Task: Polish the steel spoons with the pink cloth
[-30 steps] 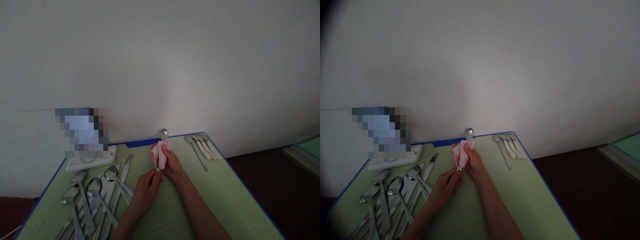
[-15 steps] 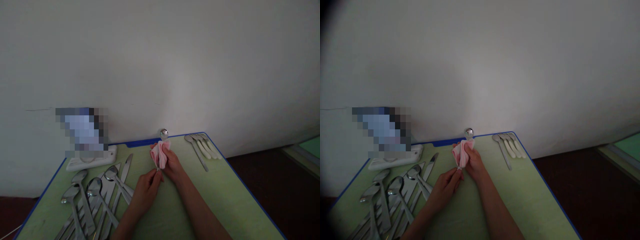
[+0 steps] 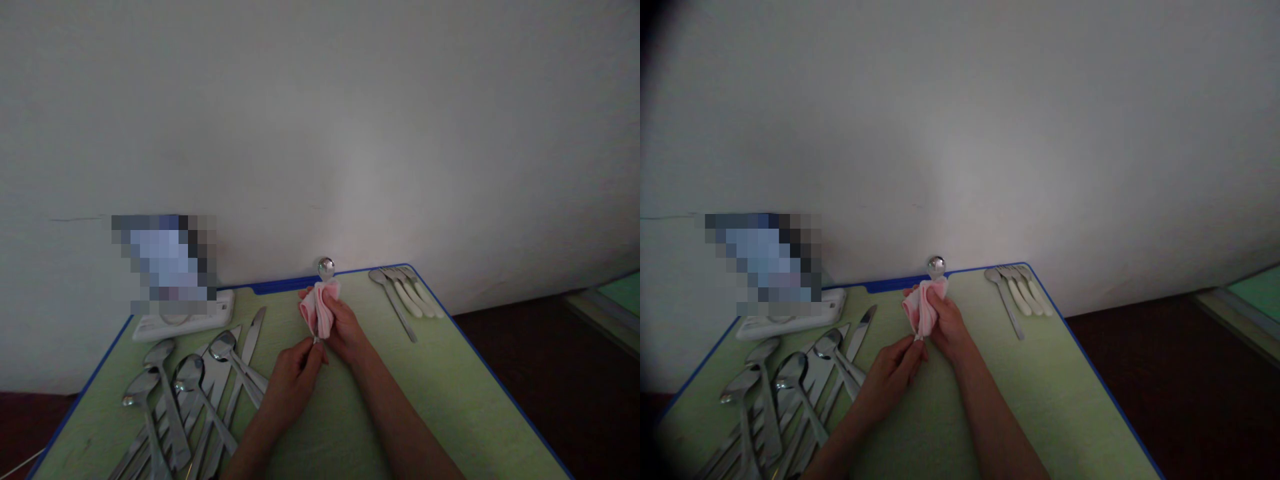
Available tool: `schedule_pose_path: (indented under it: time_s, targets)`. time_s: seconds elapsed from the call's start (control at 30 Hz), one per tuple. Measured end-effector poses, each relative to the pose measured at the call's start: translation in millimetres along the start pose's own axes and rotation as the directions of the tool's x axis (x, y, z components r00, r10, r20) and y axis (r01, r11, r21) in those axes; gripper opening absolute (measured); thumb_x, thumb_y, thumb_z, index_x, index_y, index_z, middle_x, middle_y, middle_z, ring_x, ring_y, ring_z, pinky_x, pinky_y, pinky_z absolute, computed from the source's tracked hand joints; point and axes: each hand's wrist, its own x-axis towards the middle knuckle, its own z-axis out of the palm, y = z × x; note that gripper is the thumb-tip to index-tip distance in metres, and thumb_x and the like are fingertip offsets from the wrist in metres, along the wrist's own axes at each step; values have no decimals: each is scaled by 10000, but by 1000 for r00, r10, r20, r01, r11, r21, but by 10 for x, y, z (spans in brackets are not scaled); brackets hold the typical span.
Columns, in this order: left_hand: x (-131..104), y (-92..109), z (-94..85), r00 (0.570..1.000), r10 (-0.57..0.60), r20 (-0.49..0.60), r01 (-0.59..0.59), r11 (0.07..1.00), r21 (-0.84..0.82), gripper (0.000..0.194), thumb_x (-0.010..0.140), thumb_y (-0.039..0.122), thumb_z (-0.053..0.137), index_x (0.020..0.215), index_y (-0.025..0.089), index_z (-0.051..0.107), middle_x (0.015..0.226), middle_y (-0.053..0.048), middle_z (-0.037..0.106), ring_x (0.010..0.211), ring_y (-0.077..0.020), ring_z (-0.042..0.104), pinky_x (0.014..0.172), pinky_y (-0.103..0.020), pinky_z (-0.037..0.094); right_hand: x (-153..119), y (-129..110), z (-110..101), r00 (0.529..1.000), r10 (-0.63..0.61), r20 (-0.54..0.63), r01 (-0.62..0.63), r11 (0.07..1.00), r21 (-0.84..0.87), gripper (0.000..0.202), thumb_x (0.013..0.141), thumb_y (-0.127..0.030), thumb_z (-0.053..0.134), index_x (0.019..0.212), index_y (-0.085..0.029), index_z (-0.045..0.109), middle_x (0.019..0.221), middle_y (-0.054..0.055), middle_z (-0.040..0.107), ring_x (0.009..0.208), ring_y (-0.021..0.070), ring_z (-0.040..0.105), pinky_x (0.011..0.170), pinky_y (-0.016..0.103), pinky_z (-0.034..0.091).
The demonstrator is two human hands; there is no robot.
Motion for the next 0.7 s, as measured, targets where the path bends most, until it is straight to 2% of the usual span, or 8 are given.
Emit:
schedule_pose_path:
  time_s: [0.5,0.7]
  targets:
    - [-5,2,-1,1000,-4,7,4,1000,4,331,860,391,363,669,173,522,485,63,362,464,-111,368,480,-223,266,3,3,1,1000,7,-6,-7,1000,2,254,741,-343,661,862,-121,656,784,54,712,673,136,649,731,265,514]
    - [-2,-10,0,1000,-3,11,3,1000,-3,337,856,405,362,668,177,524,491,60,368,465,-113,373,478,-220,268,-2,-7,24,1000,-1,-1,1,1000,-16,256,735,-357,663,849,-127,657,784,56,711,728,153,655,749,280,514]
